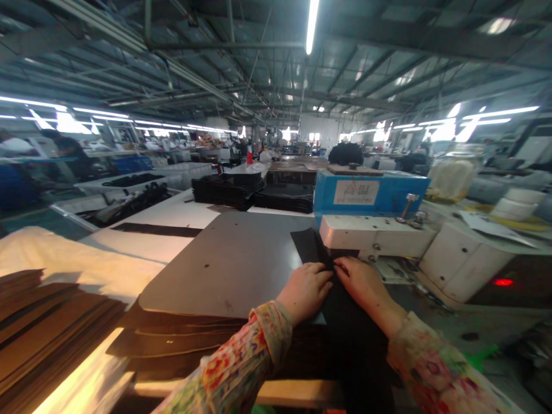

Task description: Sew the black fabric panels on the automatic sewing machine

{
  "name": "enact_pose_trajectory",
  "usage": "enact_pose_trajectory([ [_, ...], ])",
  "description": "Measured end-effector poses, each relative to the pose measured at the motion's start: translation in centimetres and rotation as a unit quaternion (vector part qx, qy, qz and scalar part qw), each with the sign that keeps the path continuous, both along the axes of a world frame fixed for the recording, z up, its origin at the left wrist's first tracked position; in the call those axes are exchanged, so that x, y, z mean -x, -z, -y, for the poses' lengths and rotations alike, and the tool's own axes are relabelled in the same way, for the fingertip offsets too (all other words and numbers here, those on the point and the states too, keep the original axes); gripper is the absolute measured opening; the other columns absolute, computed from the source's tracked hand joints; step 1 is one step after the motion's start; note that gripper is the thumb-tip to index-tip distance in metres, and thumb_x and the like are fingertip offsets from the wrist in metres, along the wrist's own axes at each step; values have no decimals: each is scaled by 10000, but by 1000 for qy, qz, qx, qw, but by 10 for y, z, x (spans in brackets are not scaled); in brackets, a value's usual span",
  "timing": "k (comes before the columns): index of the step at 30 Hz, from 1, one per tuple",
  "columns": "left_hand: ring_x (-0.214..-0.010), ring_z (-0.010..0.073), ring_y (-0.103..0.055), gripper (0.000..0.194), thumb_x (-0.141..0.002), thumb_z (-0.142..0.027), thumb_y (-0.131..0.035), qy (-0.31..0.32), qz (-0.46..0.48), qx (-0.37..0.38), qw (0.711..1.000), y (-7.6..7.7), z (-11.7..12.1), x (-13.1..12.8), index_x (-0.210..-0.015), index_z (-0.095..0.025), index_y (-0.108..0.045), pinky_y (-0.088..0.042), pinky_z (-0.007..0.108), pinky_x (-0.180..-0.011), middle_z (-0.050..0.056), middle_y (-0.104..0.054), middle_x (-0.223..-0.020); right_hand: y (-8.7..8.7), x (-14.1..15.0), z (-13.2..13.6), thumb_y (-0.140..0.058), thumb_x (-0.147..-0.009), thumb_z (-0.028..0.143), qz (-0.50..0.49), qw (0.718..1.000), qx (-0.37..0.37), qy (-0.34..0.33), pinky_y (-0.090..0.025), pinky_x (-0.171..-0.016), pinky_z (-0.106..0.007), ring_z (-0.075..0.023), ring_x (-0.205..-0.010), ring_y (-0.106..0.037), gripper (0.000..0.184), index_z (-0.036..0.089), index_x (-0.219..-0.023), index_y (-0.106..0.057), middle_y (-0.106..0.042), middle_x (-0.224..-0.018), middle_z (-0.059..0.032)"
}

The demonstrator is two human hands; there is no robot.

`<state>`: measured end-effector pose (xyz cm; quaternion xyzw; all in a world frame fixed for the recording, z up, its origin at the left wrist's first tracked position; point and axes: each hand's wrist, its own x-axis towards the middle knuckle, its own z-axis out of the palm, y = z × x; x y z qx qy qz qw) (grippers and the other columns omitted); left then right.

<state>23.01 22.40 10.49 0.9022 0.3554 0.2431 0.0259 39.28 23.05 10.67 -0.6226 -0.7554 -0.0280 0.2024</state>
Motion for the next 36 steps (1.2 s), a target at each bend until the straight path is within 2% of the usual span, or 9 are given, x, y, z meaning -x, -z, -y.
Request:
enact_pose_trajectory([
  [36, -1006, 184, -507, 281, -869, -254, -418, 1, -2, 15, 1000, -4, 3, 0, -1084, -166, -576, -407, 317, -915, 68, -569, -1111, 3, -1, -1, -418, -845, 204, 23, 1000, -9, 0, -412, -728, -252, -168, -844, -588, 214, 170, -947, -602, -642, -938, -54],
])
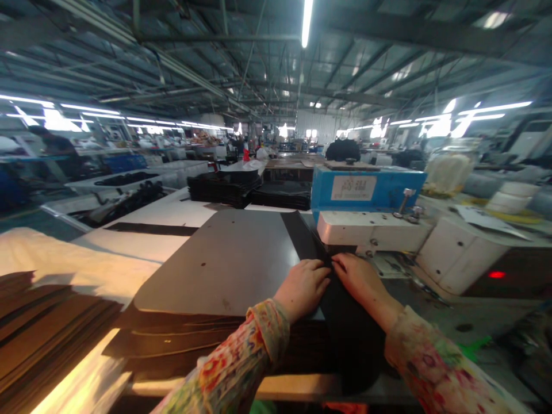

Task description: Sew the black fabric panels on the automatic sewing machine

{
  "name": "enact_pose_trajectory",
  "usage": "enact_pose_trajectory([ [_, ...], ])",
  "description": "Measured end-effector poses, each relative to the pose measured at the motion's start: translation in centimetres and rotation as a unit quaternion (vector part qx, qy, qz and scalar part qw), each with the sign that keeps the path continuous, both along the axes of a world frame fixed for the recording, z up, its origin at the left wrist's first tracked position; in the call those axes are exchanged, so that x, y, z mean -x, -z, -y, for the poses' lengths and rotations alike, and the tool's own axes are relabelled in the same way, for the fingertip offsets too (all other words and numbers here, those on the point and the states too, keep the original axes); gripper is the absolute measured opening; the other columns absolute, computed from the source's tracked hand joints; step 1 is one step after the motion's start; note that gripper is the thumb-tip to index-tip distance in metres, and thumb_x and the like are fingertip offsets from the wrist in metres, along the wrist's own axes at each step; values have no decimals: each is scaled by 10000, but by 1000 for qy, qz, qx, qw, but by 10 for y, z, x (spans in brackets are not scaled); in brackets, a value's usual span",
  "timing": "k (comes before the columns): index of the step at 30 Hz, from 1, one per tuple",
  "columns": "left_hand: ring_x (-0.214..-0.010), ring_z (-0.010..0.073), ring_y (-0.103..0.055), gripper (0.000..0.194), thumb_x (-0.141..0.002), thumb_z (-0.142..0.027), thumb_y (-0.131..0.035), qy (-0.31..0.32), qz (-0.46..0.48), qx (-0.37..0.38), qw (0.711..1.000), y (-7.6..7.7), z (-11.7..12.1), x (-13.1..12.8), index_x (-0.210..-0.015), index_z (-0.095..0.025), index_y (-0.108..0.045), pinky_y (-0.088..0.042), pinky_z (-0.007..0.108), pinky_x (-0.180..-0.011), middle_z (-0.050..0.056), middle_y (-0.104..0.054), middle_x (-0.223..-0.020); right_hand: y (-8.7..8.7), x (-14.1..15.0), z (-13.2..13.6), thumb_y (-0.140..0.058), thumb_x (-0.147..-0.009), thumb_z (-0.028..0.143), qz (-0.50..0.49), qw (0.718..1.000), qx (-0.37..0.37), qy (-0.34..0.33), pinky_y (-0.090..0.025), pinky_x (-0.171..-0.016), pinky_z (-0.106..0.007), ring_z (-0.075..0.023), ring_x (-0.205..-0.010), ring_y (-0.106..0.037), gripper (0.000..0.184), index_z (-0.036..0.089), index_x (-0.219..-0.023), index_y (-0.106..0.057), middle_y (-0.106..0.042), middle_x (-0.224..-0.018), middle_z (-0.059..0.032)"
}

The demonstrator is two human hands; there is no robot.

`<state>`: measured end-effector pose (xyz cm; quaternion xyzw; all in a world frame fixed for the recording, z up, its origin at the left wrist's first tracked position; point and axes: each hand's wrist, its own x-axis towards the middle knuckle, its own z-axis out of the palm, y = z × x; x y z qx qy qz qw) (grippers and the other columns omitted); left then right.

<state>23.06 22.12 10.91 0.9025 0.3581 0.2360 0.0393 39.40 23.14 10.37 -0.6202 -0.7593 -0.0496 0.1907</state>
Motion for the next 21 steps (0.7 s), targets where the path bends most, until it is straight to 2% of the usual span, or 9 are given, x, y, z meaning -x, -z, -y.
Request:
enact_pose_trajectory([
  [21, -1018, 184, -503, 283, -870, -262, -413, -1, 1, 8, 1000, -1, -1, 1, -1088, -179, -574, -407, 323, -916, 67, -566, -1116, -1, 0, 1, -408, -846, 189, 2, 1000, -5, -6, -405, -714, -253, -166, -825, -588, 214, 166, -931, -603, -640, -906, -56],
])
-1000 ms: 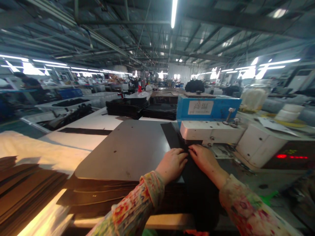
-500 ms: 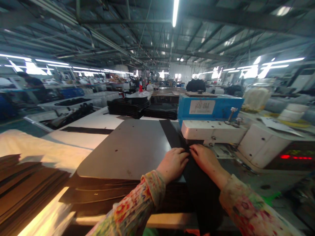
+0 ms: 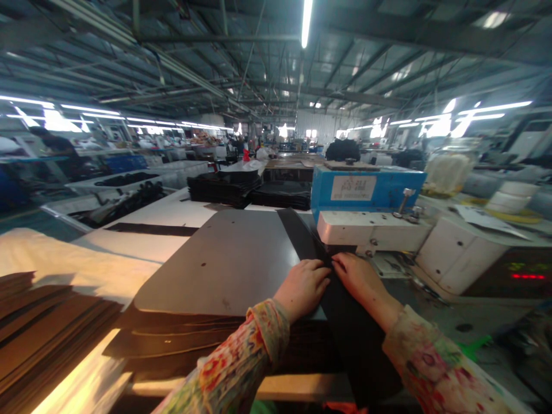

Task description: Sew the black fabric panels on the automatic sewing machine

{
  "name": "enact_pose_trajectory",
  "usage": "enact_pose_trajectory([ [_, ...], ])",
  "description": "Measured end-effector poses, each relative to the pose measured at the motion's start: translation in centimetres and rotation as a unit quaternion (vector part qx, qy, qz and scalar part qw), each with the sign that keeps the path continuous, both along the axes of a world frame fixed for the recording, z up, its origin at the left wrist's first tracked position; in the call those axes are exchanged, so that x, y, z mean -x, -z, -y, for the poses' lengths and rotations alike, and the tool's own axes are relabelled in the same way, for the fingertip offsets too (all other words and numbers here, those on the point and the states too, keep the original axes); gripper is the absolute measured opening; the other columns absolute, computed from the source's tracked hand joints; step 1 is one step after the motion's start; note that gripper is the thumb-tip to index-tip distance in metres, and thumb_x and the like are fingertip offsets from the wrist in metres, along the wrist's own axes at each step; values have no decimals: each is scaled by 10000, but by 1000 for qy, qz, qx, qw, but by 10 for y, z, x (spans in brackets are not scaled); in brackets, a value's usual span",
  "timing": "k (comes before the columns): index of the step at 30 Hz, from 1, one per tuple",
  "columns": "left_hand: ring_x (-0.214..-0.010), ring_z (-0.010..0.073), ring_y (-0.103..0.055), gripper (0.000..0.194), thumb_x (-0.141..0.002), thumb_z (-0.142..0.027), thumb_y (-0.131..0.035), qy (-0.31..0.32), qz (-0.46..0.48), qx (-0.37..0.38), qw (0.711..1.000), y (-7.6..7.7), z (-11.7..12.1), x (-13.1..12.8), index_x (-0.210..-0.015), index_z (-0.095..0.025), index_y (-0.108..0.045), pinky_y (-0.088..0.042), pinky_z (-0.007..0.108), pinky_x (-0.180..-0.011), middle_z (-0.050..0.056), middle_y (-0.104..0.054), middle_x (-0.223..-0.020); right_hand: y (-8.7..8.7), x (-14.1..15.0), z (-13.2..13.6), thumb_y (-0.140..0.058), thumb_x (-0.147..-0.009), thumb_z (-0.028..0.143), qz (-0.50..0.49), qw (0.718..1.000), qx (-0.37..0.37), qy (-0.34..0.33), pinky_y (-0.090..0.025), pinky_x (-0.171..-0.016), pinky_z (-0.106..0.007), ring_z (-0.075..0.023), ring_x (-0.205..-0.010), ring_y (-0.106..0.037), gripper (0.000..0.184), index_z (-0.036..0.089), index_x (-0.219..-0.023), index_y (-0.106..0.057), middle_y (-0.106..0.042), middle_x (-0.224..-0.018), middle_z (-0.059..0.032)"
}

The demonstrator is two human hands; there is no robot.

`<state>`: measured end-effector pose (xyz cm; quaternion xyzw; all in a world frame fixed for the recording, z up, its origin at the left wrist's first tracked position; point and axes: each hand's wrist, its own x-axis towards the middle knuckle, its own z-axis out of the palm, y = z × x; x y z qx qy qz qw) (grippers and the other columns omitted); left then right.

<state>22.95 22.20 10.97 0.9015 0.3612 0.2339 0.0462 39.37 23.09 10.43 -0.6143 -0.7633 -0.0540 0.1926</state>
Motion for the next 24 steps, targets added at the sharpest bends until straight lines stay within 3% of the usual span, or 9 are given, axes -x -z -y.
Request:
enact_pose_trajectory([
  [24, -1018, 181, -500, 278, -869, -253, -419, 5, 6, -4, 1000, 2, -1, 0, -1084, -180, -579, -403, 312, -922, 65, -562, -1123, -2, 1, 0, -405, -852, 188, 8, 1000, 13, 2, -398, -716, -245, -167, -837, -585, 202, 165, -924, -593, -638, -913, -58],
])
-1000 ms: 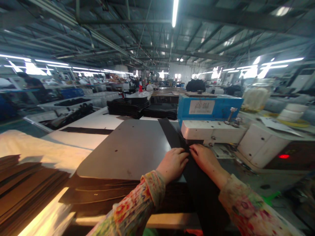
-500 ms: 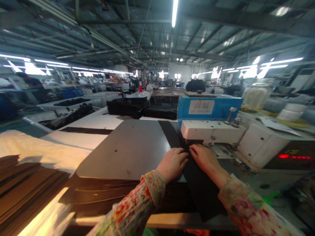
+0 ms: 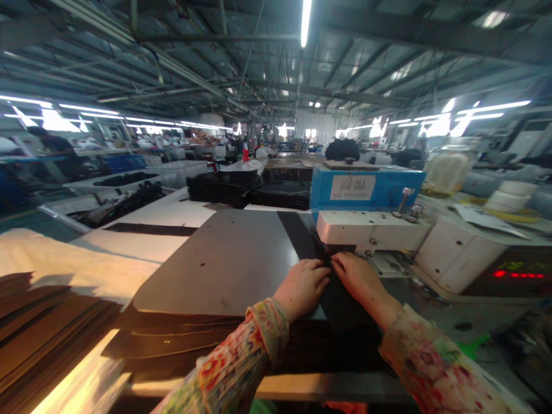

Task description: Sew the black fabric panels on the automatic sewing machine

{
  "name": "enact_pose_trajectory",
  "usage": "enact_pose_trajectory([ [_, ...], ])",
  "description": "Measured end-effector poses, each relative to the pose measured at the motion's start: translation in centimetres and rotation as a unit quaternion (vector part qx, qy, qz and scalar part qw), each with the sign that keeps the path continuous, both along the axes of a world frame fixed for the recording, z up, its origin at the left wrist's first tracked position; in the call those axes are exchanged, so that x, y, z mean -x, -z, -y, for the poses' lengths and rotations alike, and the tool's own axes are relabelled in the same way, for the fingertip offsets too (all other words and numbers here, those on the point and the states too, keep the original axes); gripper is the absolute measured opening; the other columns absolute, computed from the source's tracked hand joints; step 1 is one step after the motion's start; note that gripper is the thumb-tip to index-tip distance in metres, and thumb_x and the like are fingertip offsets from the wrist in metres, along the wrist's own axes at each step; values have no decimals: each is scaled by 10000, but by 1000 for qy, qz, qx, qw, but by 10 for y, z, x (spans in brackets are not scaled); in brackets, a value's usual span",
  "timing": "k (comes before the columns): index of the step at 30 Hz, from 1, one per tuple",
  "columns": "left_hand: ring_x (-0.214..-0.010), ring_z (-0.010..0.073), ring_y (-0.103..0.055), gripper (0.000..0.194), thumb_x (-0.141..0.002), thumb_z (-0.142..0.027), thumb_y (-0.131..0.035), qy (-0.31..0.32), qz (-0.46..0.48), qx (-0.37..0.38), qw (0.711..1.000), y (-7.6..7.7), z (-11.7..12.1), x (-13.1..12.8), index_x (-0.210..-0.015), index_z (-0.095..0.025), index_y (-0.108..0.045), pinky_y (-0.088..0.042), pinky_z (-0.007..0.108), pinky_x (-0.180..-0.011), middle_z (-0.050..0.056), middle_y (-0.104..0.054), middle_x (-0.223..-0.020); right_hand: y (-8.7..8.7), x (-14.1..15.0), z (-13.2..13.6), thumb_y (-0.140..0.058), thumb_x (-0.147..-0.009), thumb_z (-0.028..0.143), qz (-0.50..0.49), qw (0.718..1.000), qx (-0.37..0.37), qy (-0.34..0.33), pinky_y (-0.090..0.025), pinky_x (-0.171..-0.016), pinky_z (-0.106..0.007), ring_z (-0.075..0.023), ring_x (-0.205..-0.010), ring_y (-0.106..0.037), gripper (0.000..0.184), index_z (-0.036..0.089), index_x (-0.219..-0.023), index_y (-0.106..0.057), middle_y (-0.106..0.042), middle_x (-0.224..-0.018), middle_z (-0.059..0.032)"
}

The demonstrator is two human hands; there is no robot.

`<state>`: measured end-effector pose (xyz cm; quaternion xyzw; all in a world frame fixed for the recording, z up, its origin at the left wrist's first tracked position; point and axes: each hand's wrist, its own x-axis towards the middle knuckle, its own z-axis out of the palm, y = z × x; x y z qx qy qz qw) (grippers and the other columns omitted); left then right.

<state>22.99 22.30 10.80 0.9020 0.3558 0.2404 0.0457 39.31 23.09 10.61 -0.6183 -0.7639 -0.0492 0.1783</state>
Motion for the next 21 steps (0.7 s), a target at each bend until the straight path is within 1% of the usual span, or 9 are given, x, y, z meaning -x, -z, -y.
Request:
enact_pose_trajectory([
  [5, -1023, 184, -503, 287, -865, -250, -424, 2, -15, 13, 1000, -2, -1, -1, -1093, -173, -579, -400, 312, -927, 71, -561, -1130, -1, 1, 1, -407, -853, 189, 2, 1000, -6, 4, -394, -702, -243, -164, -823, -589, 200, 167, -919, -595, -640, -907, -53],
  [13, -1066, 213, -490, 343, -826, -353, -476, 26, -38, 25, 999, -9, -5, 3, -1103, -173, -569, -390, 342, -942, 85, -541, -1164, -3, 3, 1, -410, -853, 176, 9, 1000, -4, 6, -384, -679, -248, -167, -799, -588, 188, 162, -883, -595, -638, -870, -53],
  [16, -1078, 211, -488, 329, -824, -318, -468, 28, -41, 27, 998, -11, -9, 4, -1095, -165, -577, -381, 336, -955, 92, -538, -1175, -3, 3, 1, -404, -857, 174, 15, 1000, -9, 5, -378, -666, -249, -167, -787, -589, 188, 161, -866, -591, -636, -857, -51],
  [21, -1078, 194, -495, 320, -811, -199, -435, 19, -49, 29, 998, -12, -14, 3, -1089, -148, -585, -371, 304, -971, 86, -549, -1167, -1, 3, -1, -401, -859, 179, 23, 999, -26, 0, -368, -647, -251, -164, -762, -589, 183, 165, -825, -580, -632, -821, -45],
])
